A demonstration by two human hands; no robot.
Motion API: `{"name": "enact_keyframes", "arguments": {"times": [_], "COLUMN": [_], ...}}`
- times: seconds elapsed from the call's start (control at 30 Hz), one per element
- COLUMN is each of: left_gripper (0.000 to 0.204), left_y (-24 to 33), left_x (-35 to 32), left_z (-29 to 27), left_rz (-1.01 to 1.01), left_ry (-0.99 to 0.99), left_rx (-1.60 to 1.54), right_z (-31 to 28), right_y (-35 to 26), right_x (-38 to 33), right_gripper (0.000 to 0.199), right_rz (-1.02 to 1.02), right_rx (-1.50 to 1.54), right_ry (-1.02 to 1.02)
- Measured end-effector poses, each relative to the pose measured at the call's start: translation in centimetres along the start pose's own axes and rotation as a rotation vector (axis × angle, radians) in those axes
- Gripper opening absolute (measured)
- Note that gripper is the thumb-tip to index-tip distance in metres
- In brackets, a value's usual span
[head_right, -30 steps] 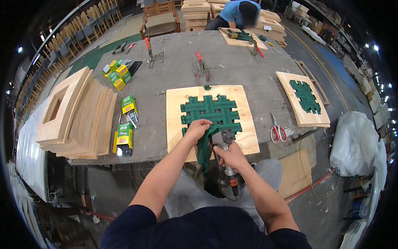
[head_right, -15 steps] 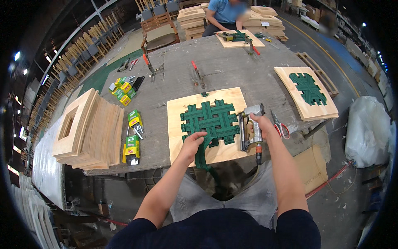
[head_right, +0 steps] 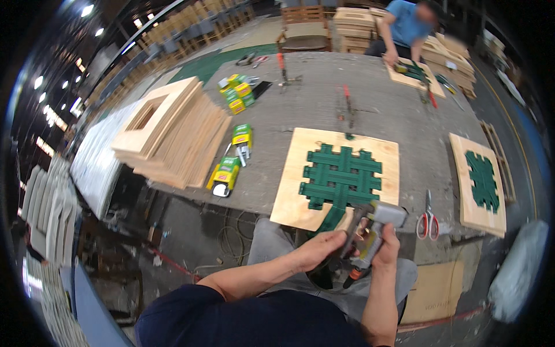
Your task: The person weaves green strips into a grid pattern on a square wooden board, using a nail gun to secure the strips at intersections. They repeatedly fold and staple the material, then trim excess with scissors.
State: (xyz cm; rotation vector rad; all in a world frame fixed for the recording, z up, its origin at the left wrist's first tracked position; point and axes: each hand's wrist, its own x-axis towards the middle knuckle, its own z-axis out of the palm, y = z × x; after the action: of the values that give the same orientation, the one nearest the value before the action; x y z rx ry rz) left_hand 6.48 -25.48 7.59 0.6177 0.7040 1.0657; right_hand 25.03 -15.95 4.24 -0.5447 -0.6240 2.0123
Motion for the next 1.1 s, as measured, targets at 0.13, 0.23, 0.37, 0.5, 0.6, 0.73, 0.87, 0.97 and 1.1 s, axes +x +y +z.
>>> {"name": "enact_keyframes", "arguments": {"times": [0.13, 0.23, 0.37, 0.5, 0.6, 0.73, 0.87, 0.97, 1.1], "left_gripper": [0.044, 0.047, 0.051, 0.048, 0.037, 0.036, 0.034, 0.031, 0.032], "left_y": [-0.5, 0.0, 1.9, 6.9, 11.4, 15.5, 16.9, 17.4, 16.9], "left_x": [-1.2, -1.0, -1.5, -2.8, -4.3, -5.1, -2.5, -2.1, -2.1], "left_z": [0.6, 2.0, -1.1, -12.7, -19.1, -23.7, -24.7, -25.8, -26.2], "left_rz": [-0.088, -0.051, 0.073, 0.015, 0.028, -0.136, -0.296, -0.271, -0.245], "left_ry": [-0.248, -0.288, 0.105, 0.788, 1.251, 1.462, 1.437, 1.523, 1.594], "left_rx": [-0.175, -0.083, 0.637, 1.171, 1.396, 1.541, 1.495, 1.460, 1.407], "right_z": [2.6, -0.2, -5.7, -10.3, -14.1, -14.9, -13.3, -12.5, -11.0], "right_y": [-0.1, -2.0, -7.6, -11.9, -14.6, -13.7, -12.6, -11.9, -12.3], "right_x": [-1.0, -2.3, -5.6, -13.5, -21.0, -24.9, -28.0, -28.0, -27.1], "right_gripper": [0.074, 0.075, 0.069, 0.059, 0.049, 0.049, 0.054, 0.055, 0.057], "right_rz": [0.036, -0.125, -0.336, -0.507, -0.605, -0.661, -0.626, -0.600, -0.573], "right_rx": [0.251, 0.123, 0.045, -0.076, -0.151, -0.199, -0.212, -0.243, -0.247], "right_ry": [-0.436, -0.287, -0.021, 0.458, 0.821, 1.209, 1.195, 1.145, 1.088]}}
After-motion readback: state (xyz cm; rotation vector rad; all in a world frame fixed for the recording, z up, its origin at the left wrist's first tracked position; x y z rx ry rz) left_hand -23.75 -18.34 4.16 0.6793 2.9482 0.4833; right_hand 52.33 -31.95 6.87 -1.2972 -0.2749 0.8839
